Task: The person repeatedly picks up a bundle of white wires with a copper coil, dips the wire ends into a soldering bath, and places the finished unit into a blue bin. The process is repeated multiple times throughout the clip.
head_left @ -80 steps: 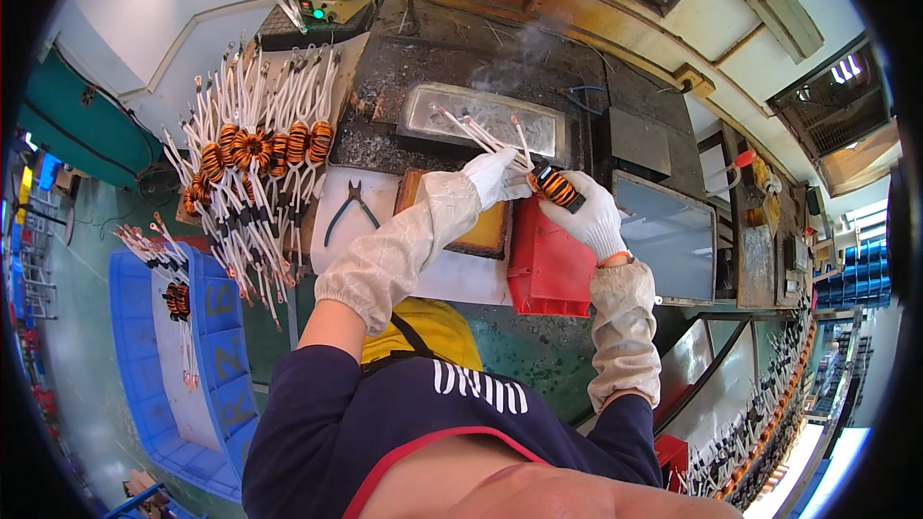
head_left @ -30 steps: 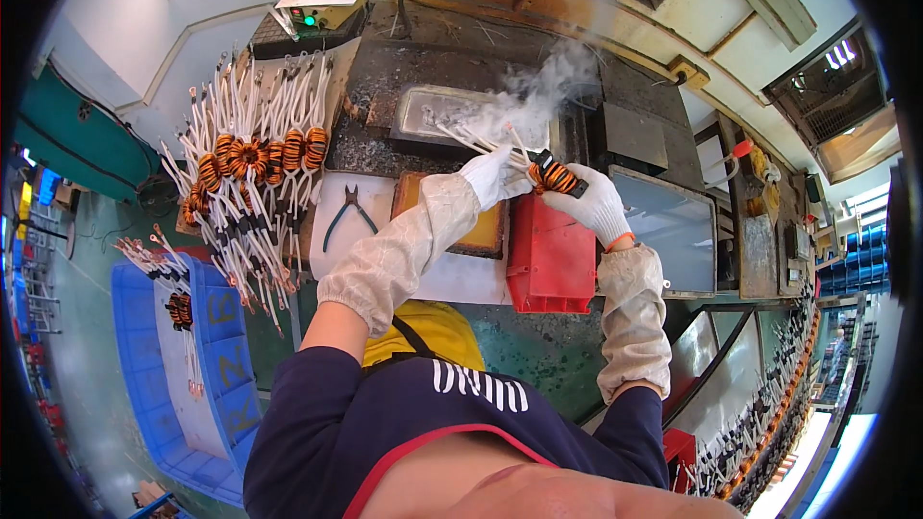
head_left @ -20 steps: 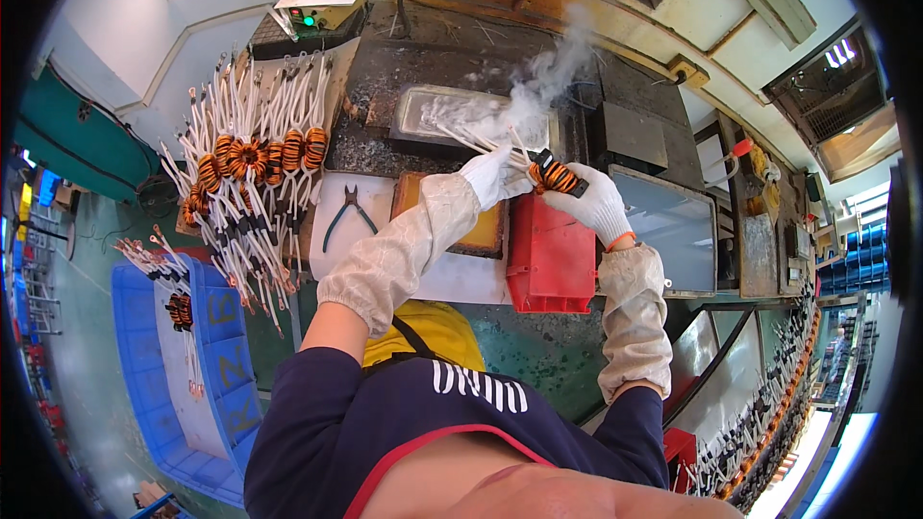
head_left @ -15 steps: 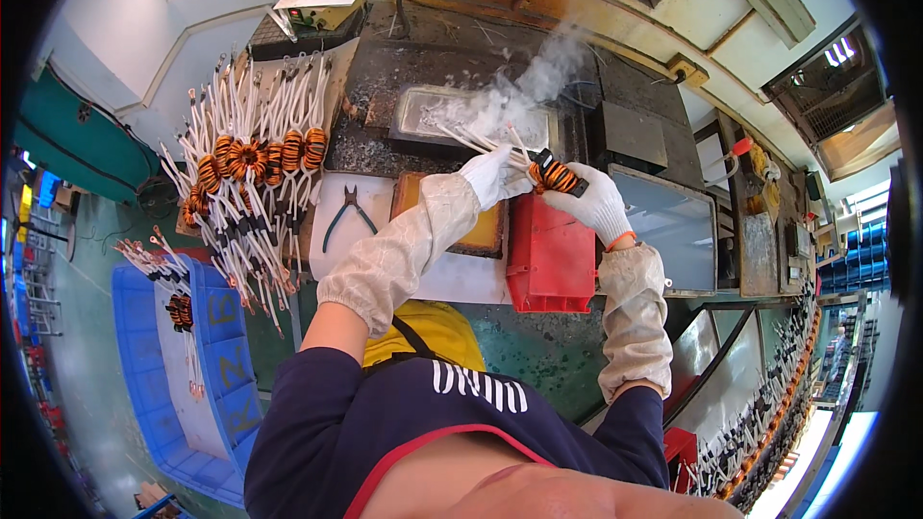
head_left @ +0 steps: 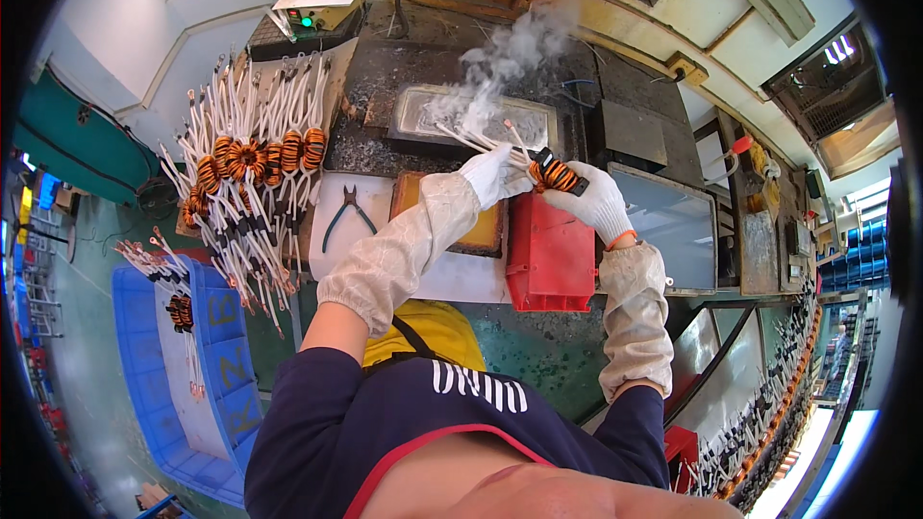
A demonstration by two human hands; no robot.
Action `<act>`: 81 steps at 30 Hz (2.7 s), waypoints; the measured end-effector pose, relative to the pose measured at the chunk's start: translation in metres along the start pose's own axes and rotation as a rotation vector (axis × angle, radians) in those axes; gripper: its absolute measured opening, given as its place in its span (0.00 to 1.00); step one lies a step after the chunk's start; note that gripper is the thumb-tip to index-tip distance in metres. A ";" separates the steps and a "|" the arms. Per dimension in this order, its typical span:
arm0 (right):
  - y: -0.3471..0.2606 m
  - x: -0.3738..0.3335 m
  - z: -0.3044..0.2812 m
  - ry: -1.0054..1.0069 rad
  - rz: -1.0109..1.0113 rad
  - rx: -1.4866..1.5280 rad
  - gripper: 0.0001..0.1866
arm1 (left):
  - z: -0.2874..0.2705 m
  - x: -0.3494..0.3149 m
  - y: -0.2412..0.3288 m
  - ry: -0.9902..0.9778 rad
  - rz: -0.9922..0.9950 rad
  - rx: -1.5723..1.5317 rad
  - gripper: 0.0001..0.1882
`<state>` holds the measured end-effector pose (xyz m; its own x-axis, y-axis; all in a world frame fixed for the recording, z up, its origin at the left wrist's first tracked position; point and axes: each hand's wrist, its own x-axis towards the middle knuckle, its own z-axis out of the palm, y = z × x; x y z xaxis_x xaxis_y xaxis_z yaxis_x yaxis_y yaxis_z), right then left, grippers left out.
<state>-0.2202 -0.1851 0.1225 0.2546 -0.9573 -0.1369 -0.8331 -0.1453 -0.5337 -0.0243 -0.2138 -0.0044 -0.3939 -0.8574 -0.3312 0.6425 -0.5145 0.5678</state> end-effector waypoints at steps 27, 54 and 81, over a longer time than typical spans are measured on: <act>0.021 -0.038 -0.018 0.108 -0.012 -0.027 0.32 | 0.036 -0.010 -0.020 -0.042 -0.050 -0.044 0.17; 0.040 -0.083 0.022 0.116 0.076 1.170 0.18 | 0.069 -0.062 -0.017 -0.011 -0.026 0.171 0.23; 0.070 0.021 0.080 -0.042 0.164 1.962 0.19 | 0.021 -0.102 -0.092 -0.103 1.017 1.853 0.20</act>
<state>-0.2342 -0.1956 0.0153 0.2789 -0.9205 -0.2735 0.7453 0.3871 -0.5429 -0.0571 -0.0788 -0.0075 -0.4790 -0.7246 0.4955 -0.6124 0.6803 0.4027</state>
